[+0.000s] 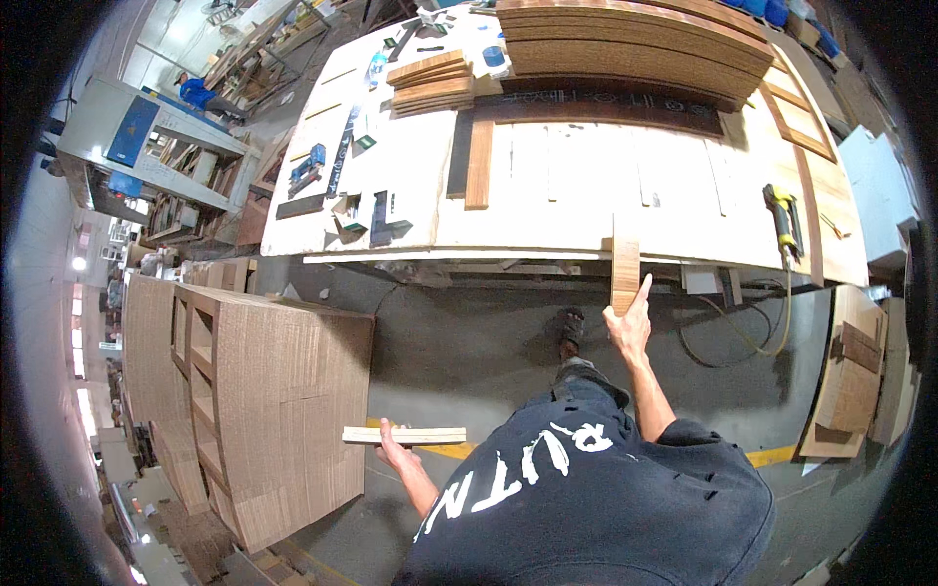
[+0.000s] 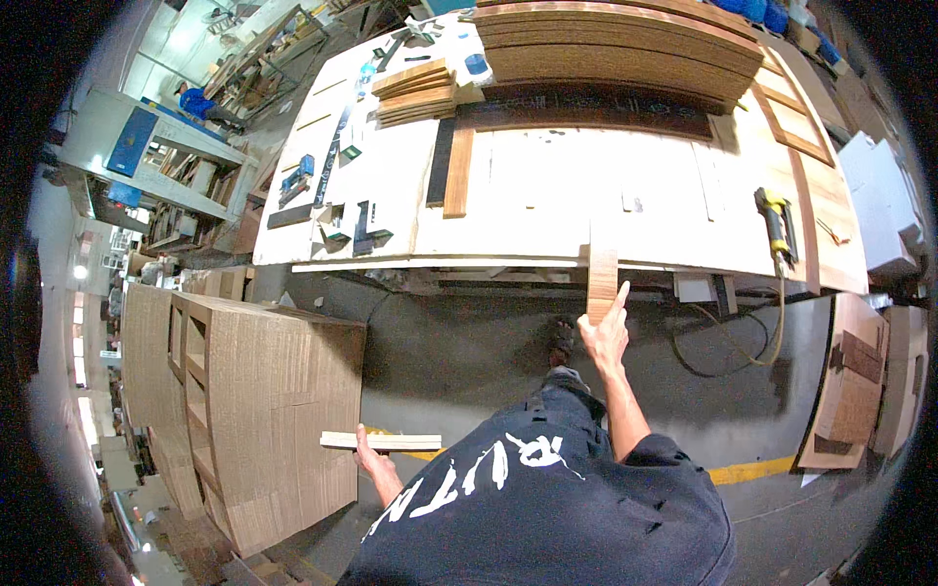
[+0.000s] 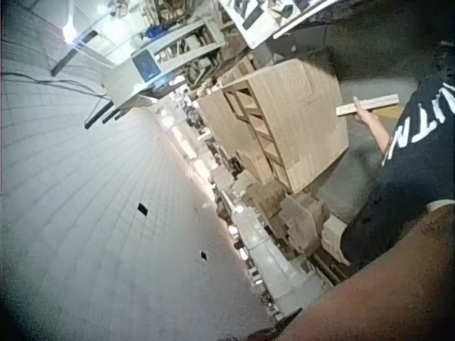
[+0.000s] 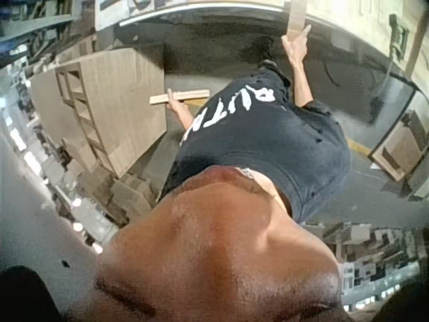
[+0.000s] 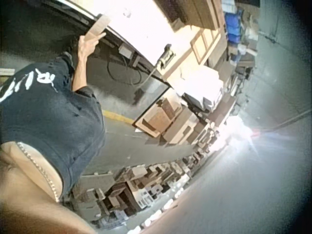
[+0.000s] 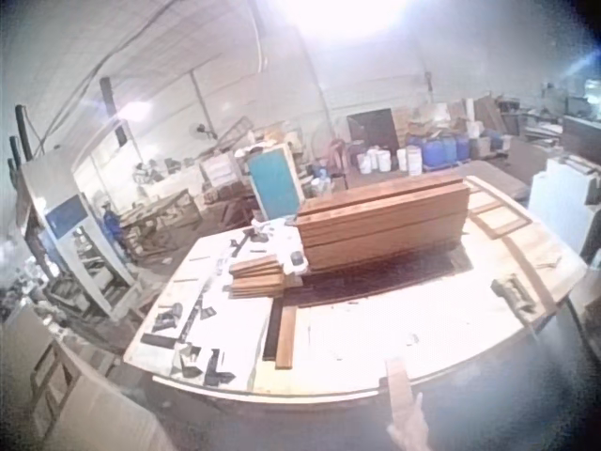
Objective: The person stacks curved wooden panels on a workbench, then picks up smaller rectangular wood pieces and places them on a flat panel. The person uses a pneumatic nail gun to fasten the pieces together, forming a framed panel structure.
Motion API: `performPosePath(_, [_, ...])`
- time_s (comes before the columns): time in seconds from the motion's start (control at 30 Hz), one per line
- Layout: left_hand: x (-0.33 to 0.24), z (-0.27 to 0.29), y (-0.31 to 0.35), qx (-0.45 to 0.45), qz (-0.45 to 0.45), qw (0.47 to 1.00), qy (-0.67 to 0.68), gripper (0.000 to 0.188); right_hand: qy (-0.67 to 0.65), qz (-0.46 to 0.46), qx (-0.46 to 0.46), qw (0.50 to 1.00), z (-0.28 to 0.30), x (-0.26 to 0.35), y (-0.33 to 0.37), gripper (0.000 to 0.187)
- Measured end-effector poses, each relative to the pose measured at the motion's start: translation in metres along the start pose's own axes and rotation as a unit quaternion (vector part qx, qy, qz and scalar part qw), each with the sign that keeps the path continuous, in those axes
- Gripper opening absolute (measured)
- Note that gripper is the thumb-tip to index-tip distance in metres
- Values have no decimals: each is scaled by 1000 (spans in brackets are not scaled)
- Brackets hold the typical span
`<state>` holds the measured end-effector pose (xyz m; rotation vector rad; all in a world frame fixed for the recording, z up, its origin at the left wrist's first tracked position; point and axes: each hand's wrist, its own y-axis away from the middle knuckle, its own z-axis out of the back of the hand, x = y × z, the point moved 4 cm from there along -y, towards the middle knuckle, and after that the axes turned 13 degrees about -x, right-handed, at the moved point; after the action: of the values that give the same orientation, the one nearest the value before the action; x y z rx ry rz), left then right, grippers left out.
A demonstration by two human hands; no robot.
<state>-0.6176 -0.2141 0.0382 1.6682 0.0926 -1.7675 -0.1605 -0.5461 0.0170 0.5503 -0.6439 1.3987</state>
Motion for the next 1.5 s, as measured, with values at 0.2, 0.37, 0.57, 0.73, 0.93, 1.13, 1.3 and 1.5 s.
performPosePath(0.2, [-27,-90,21,3,-55,998,-8,66,-45,5,58,997,-64,52,-80,107])
performPosePath(0.37, [-45,-162,63,56,-89,993,-50,61,-59,73,11,996,-122,100,-161,107])
performPosePath(0.57, [-42,-204,51,51,-79,993,-64,56,105,149,64,981,-180,111,-197,89])
performPosePath(0.73, [-53,-239,36,46,-21,998,-32,56,122,191,52,973,-190,99,-190,82])
performPosePath(0.93, [-88,-299,22,68,-25,997,40,56,168,226,86,956,-202,101,-209,82])
performPosePath(1.13, [-114,-358,36,121,15,992,44,46,147,239,67,958,-204,95,-207,82])
performPosePath(1.3, [-100,-409,53,255,73,964,33,46,218,191,127,949,-191,124,-207,81])
performPosePath(1.5, [-62,-474,134,403,168,899,-26,55,-78,162,313,933,-171,210,-168,90])
